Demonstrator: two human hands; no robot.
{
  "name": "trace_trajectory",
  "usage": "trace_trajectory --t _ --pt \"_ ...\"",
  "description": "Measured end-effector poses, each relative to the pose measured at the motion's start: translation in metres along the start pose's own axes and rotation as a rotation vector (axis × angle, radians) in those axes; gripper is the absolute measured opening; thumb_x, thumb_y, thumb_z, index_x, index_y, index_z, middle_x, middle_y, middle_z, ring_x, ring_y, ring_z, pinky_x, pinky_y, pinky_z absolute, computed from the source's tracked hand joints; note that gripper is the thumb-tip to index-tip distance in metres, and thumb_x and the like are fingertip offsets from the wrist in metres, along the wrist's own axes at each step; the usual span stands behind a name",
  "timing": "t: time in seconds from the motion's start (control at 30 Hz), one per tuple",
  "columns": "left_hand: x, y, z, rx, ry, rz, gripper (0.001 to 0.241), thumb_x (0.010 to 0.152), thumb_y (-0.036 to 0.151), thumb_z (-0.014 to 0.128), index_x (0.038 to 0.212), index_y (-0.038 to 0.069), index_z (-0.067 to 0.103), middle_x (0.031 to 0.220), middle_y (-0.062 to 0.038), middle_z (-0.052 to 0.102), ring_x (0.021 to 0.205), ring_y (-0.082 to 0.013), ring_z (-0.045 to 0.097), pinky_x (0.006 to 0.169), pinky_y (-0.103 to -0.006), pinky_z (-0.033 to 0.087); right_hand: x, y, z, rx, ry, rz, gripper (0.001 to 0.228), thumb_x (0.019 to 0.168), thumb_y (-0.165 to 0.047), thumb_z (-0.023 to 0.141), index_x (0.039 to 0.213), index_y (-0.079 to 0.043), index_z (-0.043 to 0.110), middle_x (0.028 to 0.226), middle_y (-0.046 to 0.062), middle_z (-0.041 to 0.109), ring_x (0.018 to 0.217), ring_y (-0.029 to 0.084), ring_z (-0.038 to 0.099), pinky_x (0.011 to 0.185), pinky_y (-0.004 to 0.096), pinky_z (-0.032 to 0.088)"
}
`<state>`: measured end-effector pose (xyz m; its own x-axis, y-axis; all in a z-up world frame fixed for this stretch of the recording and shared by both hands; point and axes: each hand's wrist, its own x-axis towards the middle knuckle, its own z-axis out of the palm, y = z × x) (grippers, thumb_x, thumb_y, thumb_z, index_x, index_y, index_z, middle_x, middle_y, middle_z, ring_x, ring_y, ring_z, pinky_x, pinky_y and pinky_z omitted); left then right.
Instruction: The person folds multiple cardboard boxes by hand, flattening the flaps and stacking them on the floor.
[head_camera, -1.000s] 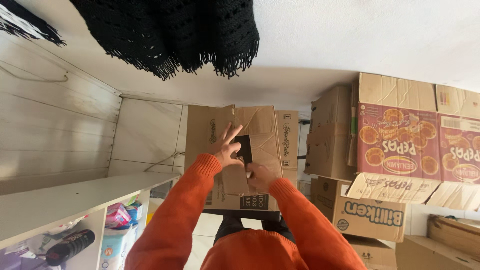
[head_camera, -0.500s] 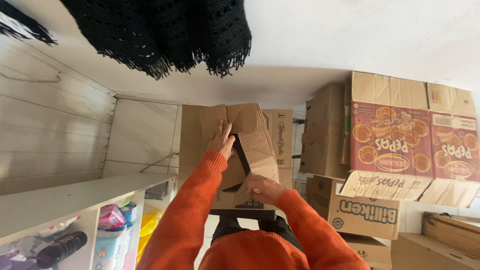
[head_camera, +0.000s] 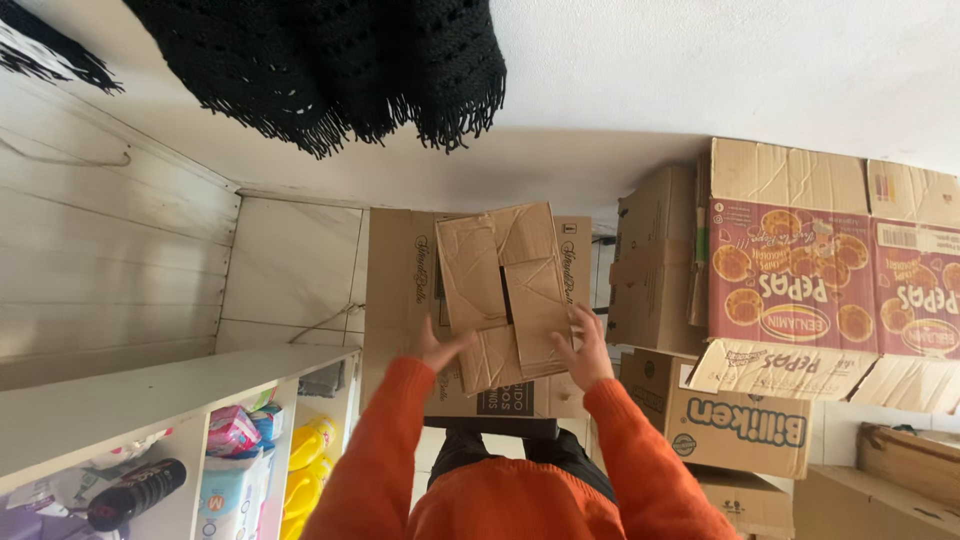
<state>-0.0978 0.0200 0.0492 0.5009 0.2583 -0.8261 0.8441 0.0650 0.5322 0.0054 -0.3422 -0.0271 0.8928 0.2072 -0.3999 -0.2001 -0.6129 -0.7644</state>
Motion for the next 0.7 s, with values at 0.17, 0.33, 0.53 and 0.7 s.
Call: trace_trajectory --t 0.17,0.33,0.53,0.7 --pt "0.098 -0.084 0.052 0.083 -0.034 0.040 0.136 0.081 0.083 0.119 0.187 0.029 0.054 0.193 -0.013 0.060 0.175 -0.0393 0.062 0.139 -0.0605 0.064 0.019 0.006 0.000 0.024 -0.143 0.340 0.129 0.102 -0.075 0.101 0.204 -0.027 0.038 0.206 0.015 0.041 0.186 0.039 0.047 0.153 0.057 0.043" --pt "0.065 -0.067 0.043 0.090 -0.017 0.061 0.145 0.091 0.088 0.106 0.203 0.027 0.038 0.204 -0.014 0.050 0.185 -0.0364 0.052 0.151 -0.0584 0.048 -0.002 -0.019 -0.010 0.059 -0.168 0.356 0.121 0.104 -0.083 0.097 0.200 -0.026 0.051 0.198 0.015 0.060 0.179 0.040 0.059 0.150 0.058 0.050" --pt "-0.007 -0.030 0.004 0.165 -0.061 0.108 0.138 0.100 0.098 0.091 0.201 0.019 0.041 0.204 -0.015 0.051 0.188 -0.0337 0.050 0.155 -0.0566 0.044 -0.064 -0.023 -0.023 0.445 0.019 0.252 0.078 0.113 -0.039 0.100 0.182 -0.014 0.071 0.180 0.033 0.071 0.171 0.060 0.062 0.139 0.076 0.055" --pt "-0.056 0.001 -0.005 0.316 -0.130 0.123 0.150 0.100 0.108 0.080 0.202 0.008 0.032 0.204 -0.028 0.043 0.187 -0.0455 0.047 0.153 -0.0680 0.045 -0.117 -0.034 -0.049 0.526 0.043 0.173 0.069 0.116 -0.032 0.090 0.181 -0.015 0.075 0.176 0.029 0.071 0.168 0.057 0.066 0.137 0.073 0.057"
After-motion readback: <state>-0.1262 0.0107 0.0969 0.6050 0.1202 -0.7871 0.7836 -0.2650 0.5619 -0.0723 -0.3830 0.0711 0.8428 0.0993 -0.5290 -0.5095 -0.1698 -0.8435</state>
